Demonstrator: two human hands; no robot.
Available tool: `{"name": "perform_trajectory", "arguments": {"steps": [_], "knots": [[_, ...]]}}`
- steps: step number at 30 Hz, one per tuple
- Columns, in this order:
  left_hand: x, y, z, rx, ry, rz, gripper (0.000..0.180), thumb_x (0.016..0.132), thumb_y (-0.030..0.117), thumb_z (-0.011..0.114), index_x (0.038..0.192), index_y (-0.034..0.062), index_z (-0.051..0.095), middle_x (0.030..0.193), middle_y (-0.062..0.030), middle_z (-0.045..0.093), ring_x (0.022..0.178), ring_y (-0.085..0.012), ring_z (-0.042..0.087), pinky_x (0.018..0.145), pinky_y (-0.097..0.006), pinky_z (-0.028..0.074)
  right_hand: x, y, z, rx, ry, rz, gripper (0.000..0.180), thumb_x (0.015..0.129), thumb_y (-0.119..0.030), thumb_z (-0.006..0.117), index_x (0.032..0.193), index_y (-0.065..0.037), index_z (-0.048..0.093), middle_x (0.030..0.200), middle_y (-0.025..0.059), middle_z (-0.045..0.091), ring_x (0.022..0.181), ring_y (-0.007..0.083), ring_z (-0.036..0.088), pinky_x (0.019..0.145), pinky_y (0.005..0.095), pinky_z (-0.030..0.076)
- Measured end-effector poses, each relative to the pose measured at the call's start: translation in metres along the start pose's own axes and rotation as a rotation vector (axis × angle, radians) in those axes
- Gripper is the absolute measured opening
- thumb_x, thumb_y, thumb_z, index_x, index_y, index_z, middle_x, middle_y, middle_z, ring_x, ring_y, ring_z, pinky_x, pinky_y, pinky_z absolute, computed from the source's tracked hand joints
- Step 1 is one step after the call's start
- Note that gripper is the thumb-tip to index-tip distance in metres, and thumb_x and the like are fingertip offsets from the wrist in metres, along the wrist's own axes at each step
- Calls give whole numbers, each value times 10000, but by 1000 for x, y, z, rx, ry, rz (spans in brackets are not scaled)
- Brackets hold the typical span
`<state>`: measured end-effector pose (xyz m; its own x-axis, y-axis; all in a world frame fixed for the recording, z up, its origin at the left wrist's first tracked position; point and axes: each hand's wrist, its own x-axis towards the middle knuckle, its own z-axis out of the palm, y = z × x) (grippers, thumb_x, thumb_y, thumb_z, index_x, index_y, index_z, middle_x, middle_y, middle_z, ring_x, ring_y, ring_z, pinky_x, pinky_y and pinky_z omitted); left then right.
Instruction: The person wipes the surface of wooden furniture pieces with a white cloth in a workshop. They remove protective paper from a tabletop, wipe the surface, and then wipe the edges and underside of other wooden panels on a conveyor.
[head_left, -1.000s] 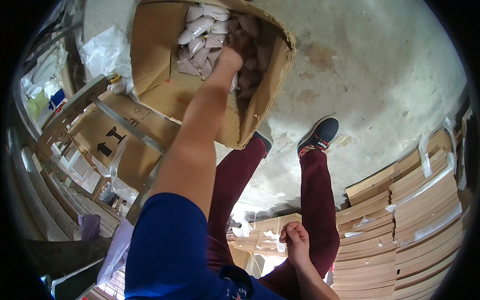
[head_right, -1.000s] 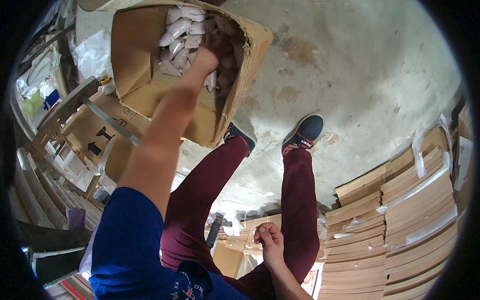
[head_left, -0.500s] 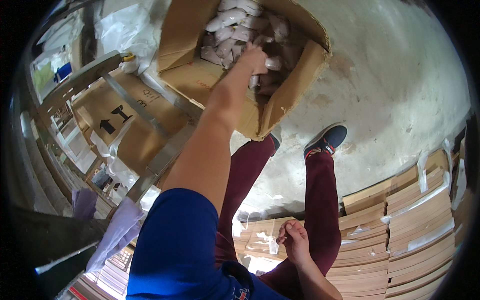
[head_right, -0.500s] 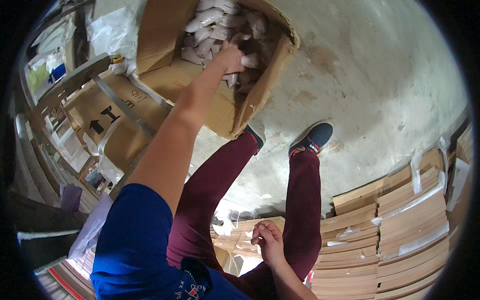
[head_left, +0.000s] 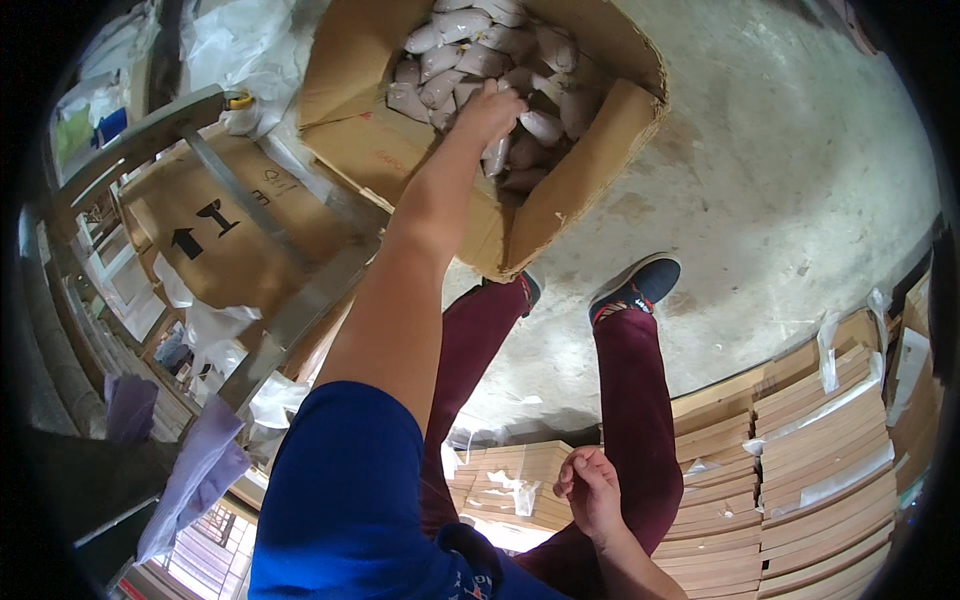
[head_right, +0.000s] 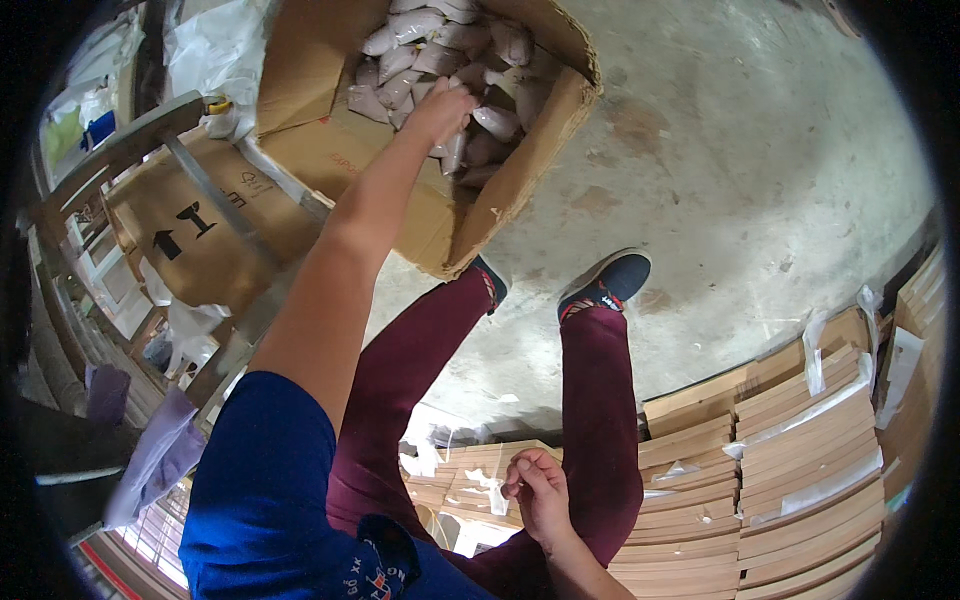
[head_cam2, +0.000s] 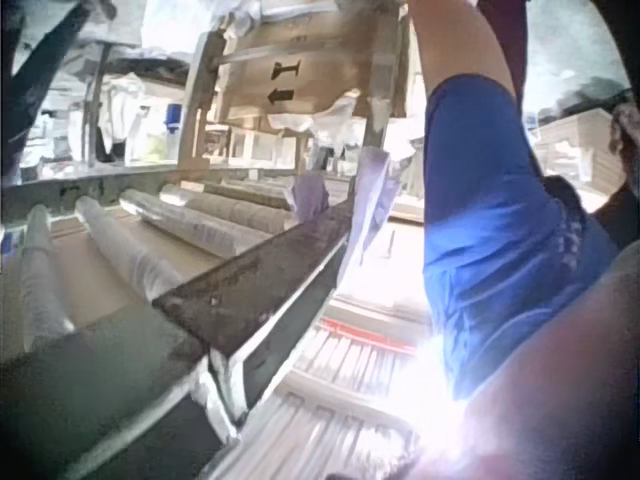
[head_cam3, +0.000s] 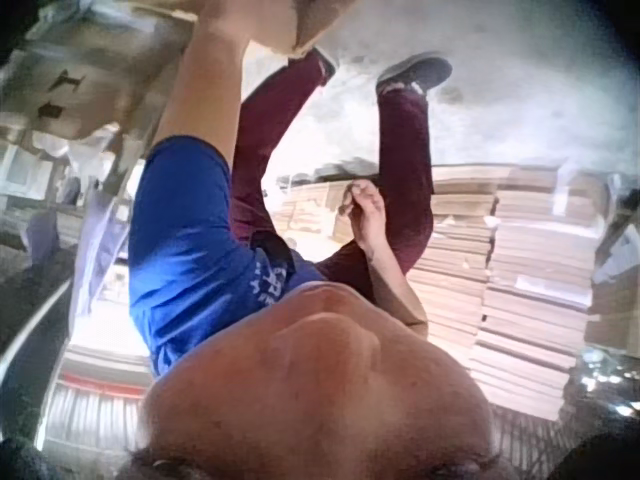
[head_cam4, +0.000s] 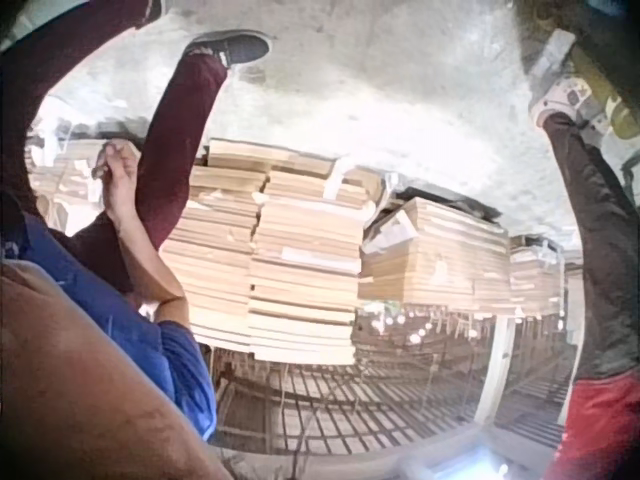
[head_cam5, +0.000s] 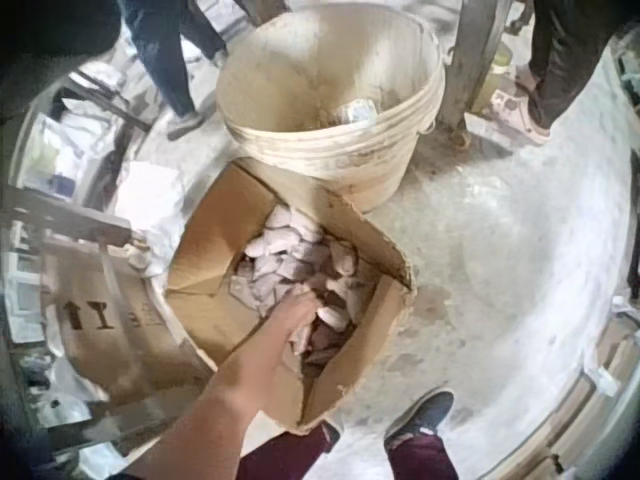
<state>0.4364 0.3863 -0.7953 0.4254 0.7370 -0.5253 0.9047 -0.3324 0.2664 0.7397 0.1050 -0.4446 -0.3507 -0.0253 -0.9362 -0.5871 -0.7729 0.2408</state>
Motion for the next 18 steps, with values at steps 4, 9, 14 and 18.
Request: {"name": "perform_trajectory", "arguments": {"steps": [4,9,14,18], "knots": [[-32,8,-22,-235,277,26,123,733,59,542,852,44,574,856,-119,525,843,-347,490,737,-425,434,0,8,1,7,2,4,71,899,-137,525,875,-71,522,714,37,538,597,118,484,579,269,416],[-85,35,-77,-501,390,-177,81,744,44,552,812,11,524,791,-129,495,721,-321,499,650,-376,423,-2,-5,14,-308,89,-136,91,900,-127,526,849,-52,532,710,26,547,616,107,501,597,244,417],[-149,39,-107,-646,418,-296,98,740,41,568,729,14,474,620,-70,411,567,-156,415,547,-299,386,41,-108,78,-1068,-79,-875,76,845,-55,565,800,-11,523,689,12,525,638,64,471,581,234,394],[-178,28,-136,-803,592,-368,105,743,9,539,697,-1,445,654,-36,437,586,-139,409,547,-281,380,113,-203,192,-1644,-322,-1494,119,793,-124,595,874,-54,544,797,132,566,779,332,557,659,399,453]]}}
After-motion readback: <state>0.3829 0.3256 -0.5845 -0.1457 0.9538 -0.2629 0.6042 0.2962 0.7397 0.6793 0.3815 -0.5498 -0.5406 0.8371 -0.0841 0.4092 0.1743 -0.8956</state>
